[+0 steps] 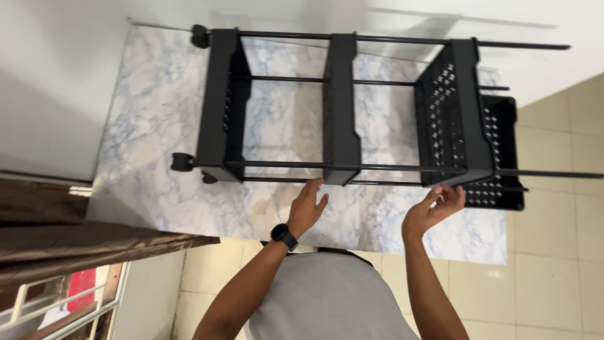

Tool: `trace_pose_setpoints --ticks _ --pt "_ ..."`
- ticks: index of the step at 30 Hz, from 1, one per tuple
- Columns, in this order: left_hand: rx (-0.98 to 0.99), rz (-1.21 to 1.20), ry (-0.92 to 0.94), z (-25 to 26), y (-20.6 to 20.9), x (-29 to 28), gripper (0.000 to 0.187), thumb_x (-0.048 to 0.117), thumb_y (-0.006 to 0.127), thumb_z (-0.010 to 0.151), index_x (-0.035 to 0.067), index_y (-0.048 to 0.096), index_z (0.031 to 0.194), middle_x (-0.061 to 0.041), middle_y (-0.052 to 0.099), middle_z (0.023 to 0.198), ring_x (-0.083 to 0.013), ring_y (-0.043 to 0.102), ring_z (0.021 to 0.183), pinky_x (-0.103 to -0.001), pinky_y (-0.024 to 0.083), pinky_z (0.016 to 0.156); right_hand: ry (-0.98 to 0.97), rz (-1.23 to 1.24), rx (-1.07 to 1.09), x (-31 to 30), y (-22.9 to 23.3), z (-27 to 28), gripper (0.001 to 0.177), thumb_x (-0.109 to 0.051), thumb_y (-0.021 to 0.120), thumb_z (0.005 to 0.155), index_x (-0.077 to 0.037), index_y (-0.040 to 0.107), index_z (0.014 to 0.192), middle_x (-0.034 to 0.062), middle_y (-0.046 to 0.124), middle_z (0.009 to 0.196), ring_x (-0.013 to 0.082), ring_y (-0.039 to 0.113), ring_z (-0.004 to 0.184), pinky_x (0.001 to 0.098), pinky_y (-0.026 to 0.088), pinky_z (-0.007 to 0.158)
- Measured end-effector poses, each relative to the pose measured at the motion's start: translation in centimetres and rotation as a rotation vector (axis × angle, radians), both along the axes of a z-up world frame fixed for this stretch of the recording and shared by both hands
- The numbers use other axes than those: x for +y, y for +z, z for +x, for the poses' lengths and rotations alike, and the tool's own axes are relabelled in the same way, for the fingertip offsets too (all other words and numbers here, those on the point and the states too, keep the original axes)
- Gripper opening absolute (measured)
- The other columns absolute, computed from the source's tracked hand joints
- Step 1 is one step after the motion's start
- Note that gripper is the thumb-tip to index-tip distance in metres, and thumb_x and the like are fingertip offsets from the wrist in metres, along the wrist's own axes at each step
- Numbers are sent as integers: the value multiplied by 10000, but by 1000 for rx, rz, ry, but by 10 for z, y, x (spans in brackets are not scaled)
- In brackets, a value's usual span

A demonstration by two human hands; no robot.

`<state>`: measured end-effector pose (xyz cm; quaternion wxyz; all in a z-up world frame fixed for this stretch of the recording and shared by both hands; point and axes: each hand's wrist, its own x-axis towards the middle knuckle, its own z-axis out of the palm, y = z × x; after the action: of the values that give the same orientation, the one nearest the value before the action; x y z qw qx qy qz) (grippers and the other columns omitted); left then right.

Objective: The person disassembles a black plastic rolling cart by removing the top basket, detaching wheels from the frame, and separating the side panels. The components are placed on a marble-patterned surface.

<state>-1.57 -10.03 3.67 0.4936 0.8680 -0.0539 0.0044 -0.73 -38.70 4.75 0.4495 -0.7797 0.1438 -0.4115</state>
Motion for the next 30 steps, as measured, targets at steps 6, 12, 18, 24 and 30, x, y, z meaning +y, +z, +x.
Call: trace_pose_setpoints --ticks 6,12,18,24,30 --pt "14 -93 0 -25 29 63 316 61 617 950 54 594 1265 -105 693 1200 -261 696 1099 -360 558 887 225 18 -168 95 15 -3 418 -190 559 1168 -54 331 1491 108 554 1267 169 517 1097 321 437 979" --pt "-52 -345 232 -45 51 118 228 -32 567 947 17 643 1157 -98 736 1058 -217 736 984 -322 578 867 597 69 -132 176 44 0 167 -128 550 1120 -30 560 1255 98 638 1090 173 611 941 307 493 820" --pt "-247 -463 586 -41 63 183 124 -33 559 1023 18 660 1074 -77 698 976 -179 673 905 -327 544 827 1117 -317 44 270 113 39 174 -120 664 1016 -10 672 1151 140 690 1047 310 644 957 371 507 829" --pt "-486 259 556 -10 90 258 423 17 701 859 24 594 1268 -183 572 1300 -396 534 1217 -483 458 1008 1204 -646 66 363 146 60 398 -275 762 929 -58 663 1247 185 543 1385 392 512 1275 493 461 1009" --pt "-294 107 239 17 79 291 527 16 741 854 31 540 1342 -216 463 1440 -428 495 1288 -466 457 1034 1190 -855 135 405 123 73 518 -346 735 897 -131 599 1348 232 397 1555 424 337 1460 552 303 1156"
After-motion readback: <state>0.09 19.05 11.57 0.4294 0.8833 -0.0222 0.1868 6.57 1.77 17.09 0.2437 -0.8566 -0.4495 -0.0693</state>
